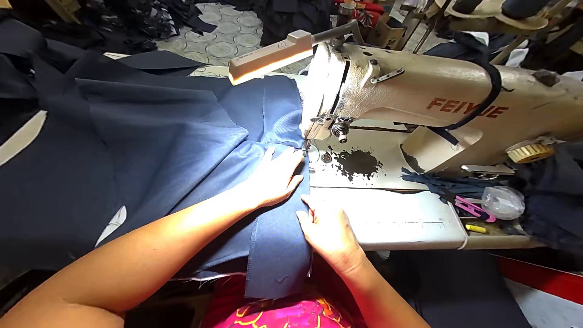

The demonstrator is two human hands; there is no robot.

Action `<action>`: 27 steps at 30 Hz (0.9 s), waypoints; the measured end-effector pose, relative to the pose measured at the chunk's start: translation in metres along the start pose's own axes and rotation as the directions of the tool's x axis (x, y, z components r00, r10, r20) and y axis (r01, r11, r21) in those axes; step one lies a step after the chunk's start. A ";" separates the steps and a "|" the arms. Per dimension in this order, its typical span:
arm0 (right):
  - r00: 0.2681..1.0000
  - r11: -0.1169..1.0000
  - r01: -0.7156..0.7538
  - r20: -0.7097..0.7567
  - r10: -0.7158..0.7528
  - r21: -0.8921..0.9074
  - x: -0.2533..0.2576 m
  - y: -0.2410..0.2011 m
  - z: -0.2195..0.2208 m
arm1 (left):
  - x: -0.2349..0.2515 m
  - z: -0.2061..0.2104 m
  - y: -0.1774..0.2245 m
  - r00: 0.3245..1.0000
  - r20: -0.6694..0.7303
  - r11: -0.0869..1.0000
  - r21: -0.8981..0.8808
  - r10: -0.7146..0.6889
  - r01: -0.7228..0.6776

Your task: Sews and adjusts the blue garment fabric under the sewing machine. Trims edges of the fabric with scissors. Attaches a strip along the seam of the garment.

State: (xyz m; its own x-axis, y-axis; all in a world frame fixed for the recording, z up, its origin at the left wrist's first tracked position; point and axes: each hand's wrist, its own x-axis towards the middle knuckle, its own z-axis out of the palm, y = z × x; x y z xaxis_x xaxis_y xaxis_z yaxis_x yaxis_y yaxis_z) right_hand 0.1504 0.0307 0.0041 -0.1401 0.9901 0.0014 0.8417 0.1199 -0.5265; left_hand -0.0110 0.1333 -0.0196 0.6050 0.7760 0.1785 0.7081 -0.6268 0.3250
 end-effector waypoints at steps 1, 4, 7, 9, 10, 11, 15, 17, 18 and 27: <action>1.000 1.000 0.004 -0.010 -0.004 -0.001 0.001 0.001 0.001 | 0.001 -0.001 -0.001 1.000 0.022 1.000 -0.010 -0.005 0.005; 0.998 1.000 0.020 -0.054 -0.020 0.006 0.004 0.002 0.004 | 0.006 -0.002 -0.004 0.999 0.040 1.000 -0.009 -0.003 0.004; 0.985 0.997 0.073 -0.156 -0.072 0.002 0.004 0.006 0.010 | 0.012 -0.002 -0.010 0.999 0.050 1.000 0.003 0.013 -0.013; 0.950 0.986 0.166 -0.263 -0.166 -0.019 -0.003 0.012 0.016 | 0.016 -0.009 -0.012 0.993 0.114 1.000 0.024 0.003 -0.006; 0.922 0.970 0.242 -0.302 -0.242 -0.036 -0.007 0.018 0.017 | 0.015 -0.014 -0.009 0.990 0.143 0.999 0.048 -0.006 -0.001; 0.887 0.940 0.337 -0.319 -0.334 -0.048 -0.012 0.026 0.017 | 0.012 -0.020 -0.005 0.987 0.163 0.997 0.083 -0.012 -0.002; 0.762 0.787 0.617 -0.229 -0.605 -0.026 -0.029 0.064 0.009 | -0.026 -0.024 0.020 0.994 0.112 0.990 0.139 0.003 -0.018; 0.736 0.755 0.655 -0.202 -0.646 -0.026 -0.033 0.073 0.005 | -0.044 -0.018 0.025 0.994 0.107 0.994 0.110 -0.020 0.008; 0.731 0.747 0.664 -0.189 -0.656 -0.025 -0.034 0.075 0.003 | -0.050 -0.015 0.026 0.994 0.101 0.995 0.096 -0.030 0.021; 0.725 0.740 0.667 -0.153 -0.672 -0.090 -0.028 0.071 -0.005 | -0.055 -0.008 0.011 0.998 0.066 1.000 0.024 -0.013 0.012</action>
State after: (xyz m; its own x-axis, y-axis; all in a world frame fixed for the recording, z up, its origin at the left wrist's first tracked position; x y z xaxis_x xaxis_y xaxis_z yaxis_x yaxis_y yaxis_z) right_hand 0.2170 0.0120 -0.0290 -0.5871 0.6485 0.4845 0.5763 0.7552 -0.3124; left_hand -0.0397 0.0846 -0.0187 0.6182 0.7779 0.1125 0.7236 -0.6192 0.3049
